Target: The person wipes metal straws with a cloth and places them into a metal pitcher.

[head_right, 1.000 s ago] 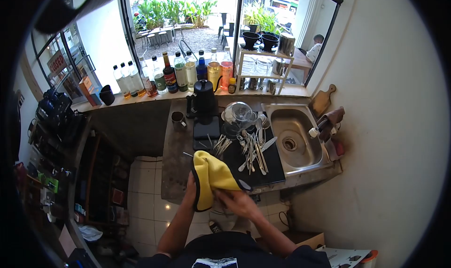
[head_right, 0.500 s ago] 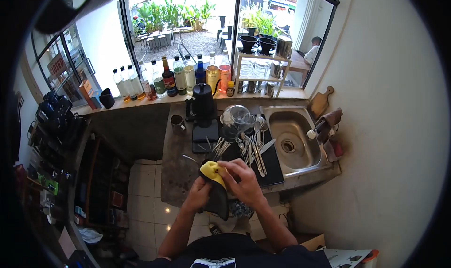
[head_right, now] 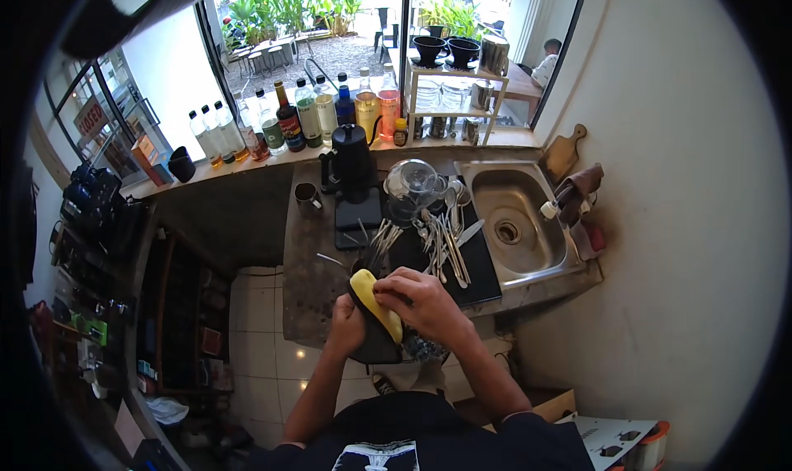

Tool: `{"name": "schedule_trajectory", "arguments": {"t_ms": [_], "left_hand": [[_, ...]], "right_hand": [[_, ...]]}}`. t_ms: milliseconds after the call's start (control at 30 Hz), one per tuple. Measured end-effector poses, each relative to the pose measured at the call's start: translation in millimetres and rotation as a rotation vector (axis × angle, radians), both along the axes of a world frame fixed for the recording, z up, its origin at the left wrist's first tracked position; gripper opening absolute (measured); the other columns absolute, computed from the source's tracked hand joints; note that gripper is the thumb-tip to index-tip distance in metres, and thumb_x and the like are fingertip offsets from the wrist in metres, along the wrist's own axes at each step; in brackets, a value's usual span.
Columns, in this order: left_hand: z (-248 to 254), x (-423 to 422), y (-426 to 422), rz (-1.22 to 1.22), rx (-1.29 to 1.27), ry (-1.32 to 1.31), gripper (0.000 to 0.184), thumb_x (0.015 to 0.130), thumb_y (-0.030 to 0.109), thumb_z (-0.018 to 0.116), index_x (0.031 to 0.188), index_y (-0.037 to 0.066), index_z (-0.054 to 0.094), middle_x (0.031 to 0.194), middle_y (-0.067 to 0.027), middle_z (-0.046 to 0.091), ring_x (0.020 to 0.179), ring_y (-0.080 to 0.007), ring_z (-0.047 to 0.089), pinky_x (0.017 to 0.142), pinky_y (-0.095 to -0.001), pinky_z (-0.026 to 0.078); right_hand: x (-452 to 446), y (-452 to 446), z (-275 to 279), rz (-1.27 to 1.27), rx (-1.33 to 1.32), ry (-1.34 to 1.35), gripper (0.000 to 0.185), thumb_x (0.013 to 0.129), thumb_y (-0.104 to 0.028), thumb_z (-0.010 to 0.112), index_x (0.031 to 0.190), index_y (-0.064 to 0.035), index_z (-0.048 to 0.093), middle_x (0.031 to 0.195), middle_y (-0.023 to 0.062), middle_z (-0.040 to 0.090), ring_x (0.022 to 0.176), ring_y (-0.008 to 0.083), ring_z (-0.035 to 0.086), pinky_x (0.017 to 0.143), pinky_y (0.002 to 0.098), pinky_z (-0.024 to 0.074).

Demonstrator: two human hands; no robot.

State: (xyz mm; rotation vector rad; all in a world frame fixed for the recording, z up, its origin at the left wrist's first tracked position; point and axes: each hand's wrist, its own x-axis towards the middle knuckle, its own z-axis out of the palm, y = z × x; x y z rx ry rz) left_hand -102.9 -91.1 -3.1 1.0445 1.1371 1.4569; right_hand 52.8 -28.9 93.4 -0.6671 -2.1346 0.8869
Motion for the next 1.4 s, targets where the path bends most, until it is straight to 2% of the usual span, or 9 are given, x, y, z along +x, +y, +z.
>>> {"name": "schedule_trajectory", "arguments": {"t_ms": [167,400,567,700,733,967,1067,1200,1400], "left_hand": [[4,11,-3,-0.065,-0.047,-0.122,0.024,0.099,0.010,0.039,0.101,-0.002,0.061,0.091,-0.0033,0.066,0.085,-0.0073,0.060,0.073,-0.0244,0.048],[-10,17,-16,-0.191,-0.039,-0.203,0.027,0.101,0.010,0.035,0.111,-0.001,0.057,0.102,-0.0049,0.065,0.095,-0.0115,0.061,0.087,-0.0264,0.048],[-25,16,-14,-0.130,-0.030,-0.203,0.027,0.102,0.018,0.040,0.115,0.001,0.057,0.104,-0.0043,0.065,0.092,-0.0113,0.063,0.083,-0.0263,0.050],[-11,3,-7,-0.109,-0.057,-0.058,0.027,0.102,0.018,0.040,0.114,0.001,0.057,0.102,-0.0047,0.065,0.091,-0.0114,0.063,0.082,-0.0266,0.051],[10,6,-5,-0.061,-0.069,-0.085,0.029,0.098,0.007,0.034,0.108,-0.002,0.059,0.095,-0.0065,0.067,0.090,-0.0150,0.064,0.083,-0.0284,0.050],[-4,21,-4,-0.042,-0.007,-0.201,0.027,0.100,0.009,0.035,0.112,-0.001,0.057,0.102,-0.0058,0.065,0.097,-0.0124,0.062,0.087,-0.0282,0.049],[-25,22,-9,-0.164,0.015,-0.225,0.027,0.102,0.013,0.037,0.115,0.000,0.056,0.105,-0.0049,0.065,0.099,-0.0123,0.061,0.089,-0.0278,0.048],[-36,32,-16,-0.142,-0.082,-0.395,0.026,0.103,0.016,0.039,0.117,0.003,0.056,0.104,-0.0042,0.065,0.095,-0.0115,0.063,0.087,-0.0273,0.050],[-29,25,-17,-0.247,-0.071,-0.649,0.027,0.102,0.023,0.044,0.116,0.004,0.057,0.102,-0.0030,0.066,0.087,-0.0123,0.066,0.079,-0.0272,0.054]], "right_hand": [[9,17,0,0.131,-0.059,0.042,0.009,0.084,-0.005,0.068,0.091,-0.0008,0.066,0.087,0.0074,0.064,0.074,0.0174,0.064,0.066,0.0281,0.0499],[14,32,2,-0.051,-0.347,0.221,0.006,0.092,-0.006,0.060,0.095,0.0001,0.059,0.078,-0.0001,0.056,0.070,0.0059,0.054,0.062,0.0209,0.0454],[6,28,-8,-0.043,-0.578,0.361,0.012,0.094,-0.009,0.058,0.100,0.0011,0.061,0.078,0.0005,0.061,0.064,0.0045,0.054,0.058,0.0193,0.0440],[10,18,5,0.032,-0.436,0.072,0.012,0.091,-0.010,0.064,0.096,0.0018,0.065,0.077,0.0014,0.061,0.064,0.0046,0.054,0.058,0.0190,0.0449],[7,17,2,0.039,-0.253,-0.008,0.013,0.089,-0.010,0.066,0.094,0.0020,0.065,0.077,0.0014,0.061,0.064,0.0049,0.054,0.058,0.0202,0.0449],[0,10,-5,-0.044,0.096,0.013,0.012,0.091,-0.010,0.063,0.090,0.0017,0.062,0.073,0.0009,0.059,0.064,0.0063,0.052,0.056,0.0219,0.0418],[12,26,3,-0.211,-0.203,0.149,0.011,0.094,-0.012,0.060,0.093,-0.0018,0.061,0.074,-0.0025,0.056,0.064,0.0036,0.050,0.056,0.0205,0.0422],[1,35,-6,-0.134,-0.536,0.320,0.015,0.095,-0.015,0.060,0.095,-0.0007,0.063,0.076,-0.0031,0.058,0.067,0.0016,0.050,0.059,0.0187,0.0423],[-8,34,-20,0.087,-0.455,0.060,0.019,0.095,-0.016,0.060,0.095,0.0013,0.067,0.078,-0.0003,0.062,0.072,0.0039,0.055,0.065,0.0200,0.0452]]}}
